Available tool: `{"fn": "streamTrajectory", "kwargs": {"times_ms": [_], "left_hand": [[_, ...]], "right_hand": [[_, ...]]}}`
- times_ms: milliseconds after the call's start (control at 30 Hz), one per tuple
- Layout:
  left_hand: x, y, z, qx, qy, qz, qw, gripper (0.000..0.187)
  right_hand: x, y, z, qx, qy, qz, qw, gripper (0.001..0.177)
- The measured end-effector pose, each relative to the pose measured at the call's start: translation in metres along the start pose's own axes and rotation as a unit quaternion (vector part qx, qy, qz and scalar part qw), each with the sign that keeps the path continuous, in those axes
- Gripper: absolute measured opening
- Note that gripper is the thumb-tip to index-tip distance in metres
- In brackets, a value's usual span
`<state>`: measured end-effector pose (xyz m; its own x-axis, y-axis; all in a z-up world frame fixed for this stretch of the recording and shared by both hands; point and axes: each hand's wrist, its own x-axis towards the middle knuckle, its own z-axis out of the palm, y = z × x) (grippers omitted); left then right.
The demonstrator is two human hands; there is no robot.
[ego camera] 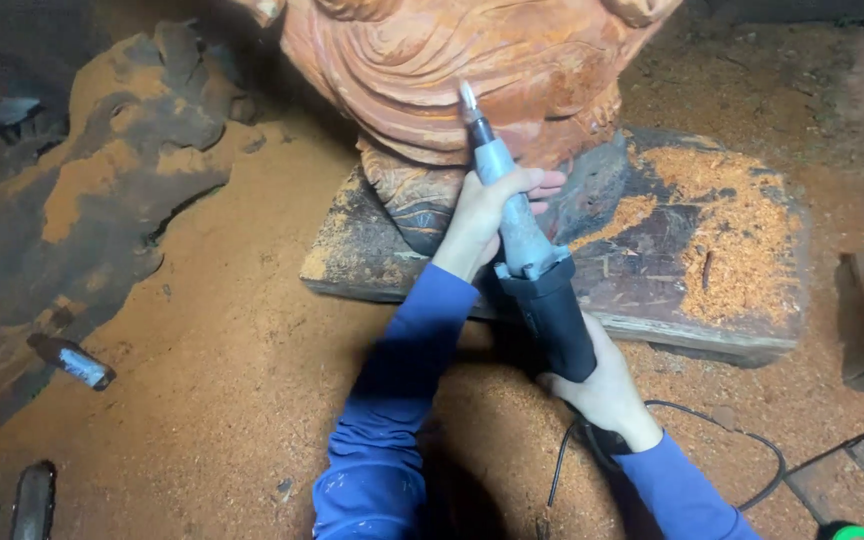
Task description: Carving intricate details into a large wooden sculpture using a power rotary tool.
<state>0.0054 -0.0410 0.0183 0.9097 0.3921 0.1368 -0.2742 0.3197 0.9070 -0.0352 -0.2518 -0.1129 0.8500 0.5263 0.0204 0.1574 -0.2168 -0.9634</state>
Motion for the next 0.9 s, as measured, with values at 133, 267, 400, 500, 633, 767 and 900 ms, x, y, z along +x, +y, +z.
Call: {"fn": "streamTrajectory", "kwargs": {"times_ms": [133,267,400,500,633,767,900], "left_hand": [[-0.009,0.014,-0.067,0.009,0.012,0.006,1.000,0.028],[-0.019,0.036,-0.109,0.061,0.099,-0.039,0.992,0.046],[-0.022,0.045,-0.123,0.064,0.138,-0.064,0.986,0.041],[-0.020,0.040,-0.116,0.088,0.128,-0.094,0.983,0.033],[-0.024,0.030,-0.105,0.083,0.076,-0.089,0.990,0.034],[-0.027,0.020,-0.086,0.101,0.071,-0.120,0.985,0.028],[-0.026,0.003,-0.066,0.099,0.052,-0.110,0.988,0.022]], "right_hand": [[0.001,0.018,0.050,0.030,-0.042,-0.031,0.998,0.103],[-0.008,-0.017,0.099,0.104,-0.114,-0.043,0.987,0.093],[-0.013,-0.040,0.126,0.201,-0.149,0.052,0.967,0.085],[-0.015,-0.020,0.140,0.262,-0.134,0.045,0.955,0.078],[-0.024,-0.003,0.143,0.285,-0.117,0.045,0.950,0.081],[-0.028,0.033,0.145,0.141,-0.044,-0.005,0.989,0.083],[-0.033,0.053,0.140,0.190,-0.022,-0.044,0.981,0.094]]}}
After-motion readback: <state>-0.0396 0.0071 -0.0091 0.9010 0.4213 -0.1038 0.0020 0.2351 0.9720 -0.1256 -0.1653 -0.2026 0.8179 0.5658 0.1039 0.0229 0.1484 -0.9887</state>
